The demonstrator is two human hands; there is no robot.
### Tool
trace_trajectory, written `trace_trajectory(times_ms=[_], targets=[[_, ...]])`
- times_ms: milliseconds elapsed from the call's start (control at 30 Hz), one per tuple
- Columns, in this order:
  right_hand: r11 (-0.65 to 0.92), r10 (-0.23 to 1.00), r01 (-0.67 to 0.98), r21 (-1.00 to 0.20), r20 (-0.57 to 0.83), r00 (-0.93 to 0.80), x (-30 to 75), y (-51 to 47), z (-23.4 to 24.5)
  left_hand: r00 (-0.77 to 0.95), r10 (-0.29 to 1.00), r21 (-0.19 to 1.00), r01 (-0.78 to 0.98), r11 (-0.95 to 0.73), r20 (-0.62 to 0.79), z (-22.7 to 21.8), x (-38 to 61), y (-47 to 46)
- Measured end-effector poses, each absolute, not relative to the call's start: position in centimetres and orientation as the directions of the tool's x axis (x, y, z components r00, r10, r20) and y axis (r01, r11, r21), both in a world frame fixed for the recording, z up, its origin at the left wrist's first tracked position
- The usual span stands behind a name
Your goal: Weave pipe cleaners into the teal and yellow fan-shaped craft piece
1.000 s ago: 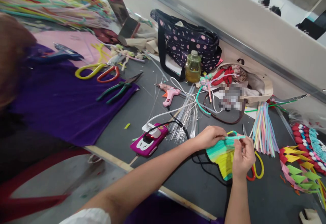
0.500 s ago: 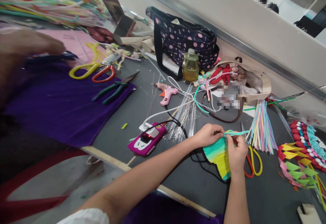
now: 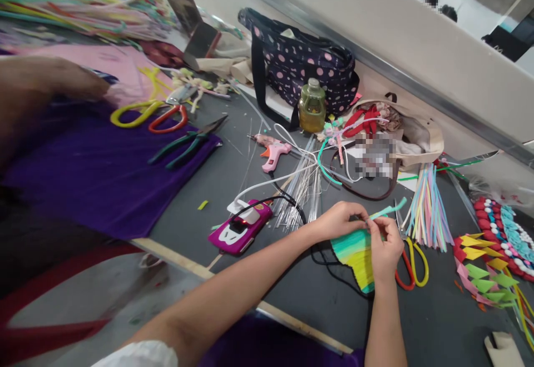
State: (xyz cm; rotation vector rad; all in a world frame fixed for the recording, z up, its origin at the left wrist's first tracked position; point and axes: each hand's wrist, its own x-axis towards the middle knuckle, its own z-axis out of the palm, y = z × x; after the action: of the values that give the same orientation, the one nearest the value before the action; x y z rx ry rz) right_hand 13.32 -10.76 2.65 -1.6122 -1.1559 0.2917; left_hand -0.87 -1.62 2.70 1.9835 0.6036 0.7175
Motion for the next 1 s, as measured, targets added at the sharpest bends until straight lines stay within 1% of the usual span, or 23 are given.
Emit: trace_trajectory(times_ms=[100,167,233,333,433,500,533,567,633,700,767,900,1000], targets=[[-0.03,0.78,0.458,-0.888,0.266,0.567,14.2,-10.8,2.9,0.685,0.691,0.893,0.132,-0.43,0.232,2.8,-0.9,-1.6],[-0.06,0.759,0.457,-0.888,0.257,0.598,14.7,-10.8,3.1,0.689,0.682,0.894,0.114,-0.433,0.243,2.9,-0.9,-1.6],[-0.055,0.764,0.47,-0.881,0.266,0.588,15.0,-10.7,3.1,0.699,0.666,0.883,0.104,-0.457,0.262,2.8,-0.8,-1.7],[-0.007,0.779,0.541,-0.841,0.334,0.53,14.8,-10.5,3.1,0.719,0.622,0.839,0.101,-0.534,0.31,2.7,-0.6,-2.1],[0.054,0.768,0.663,-0.746,0.455,0.451,14.5,-10.3,3.4,0.735,0.562,0.792,0.057,-0.608,0.379,2.6,-0.5,-2.6],[0.052,0.74,0.713,-0.7,0.506,0.443,14.6,-10.4,3.6,0.711,0.56,0.793,0.004,-0.609,0.426,2.7,-0.5,-2.8],[0.035,0.715,0.717,-0.696,0.519,0.469,14.7,-10.4,3.7,0.681,0.58,0.805,-0.022,-0.592,0.446,2.8,-0.5,-2.9],[0.015,0.684,0.705,-0.709,0.522,0.51,14.8,-10.5,3.7,0.643,0.611,0.82,-0.047,-0.57,0.462,2.9,-0.6,-3.0],[-0.009,0.624,0.632,-0.775,0.49,0.609,15.0,-10.6,3.6,0.553,0.683,0.849,-0.088,-0.522,0.477,3.2,-0.5,-3.0],[0.009,0.584,0.53,-0.848,0.435,0.686,15.0,-10.6,3.4,0.474,0.743,0.87,-0.119,-0.478,0.473,3.3,-0.4,-3.1],[0.048,0.564,0.462,-0.886,0.406,0.719,14.9,-10.5,3.3,0.406,0.787,0.884,-0.16,-0.438,0.464,3.4,-0.3,-3.1],[0.104,0.466,0.439,-0.893,0.434,0.771,14.8,-10.2,3.4,0.318,0.821,0.877,-0.255,-0.408,0.475,3.4,-0.3,-3.2],[0.11,0.376,0.454,-0.884,0.46,0.805,15.2,-10.0,3.5,0.282,0.804,0.848,-0.261,-0.461,0.523,3.4,-0.3,-3.5]])
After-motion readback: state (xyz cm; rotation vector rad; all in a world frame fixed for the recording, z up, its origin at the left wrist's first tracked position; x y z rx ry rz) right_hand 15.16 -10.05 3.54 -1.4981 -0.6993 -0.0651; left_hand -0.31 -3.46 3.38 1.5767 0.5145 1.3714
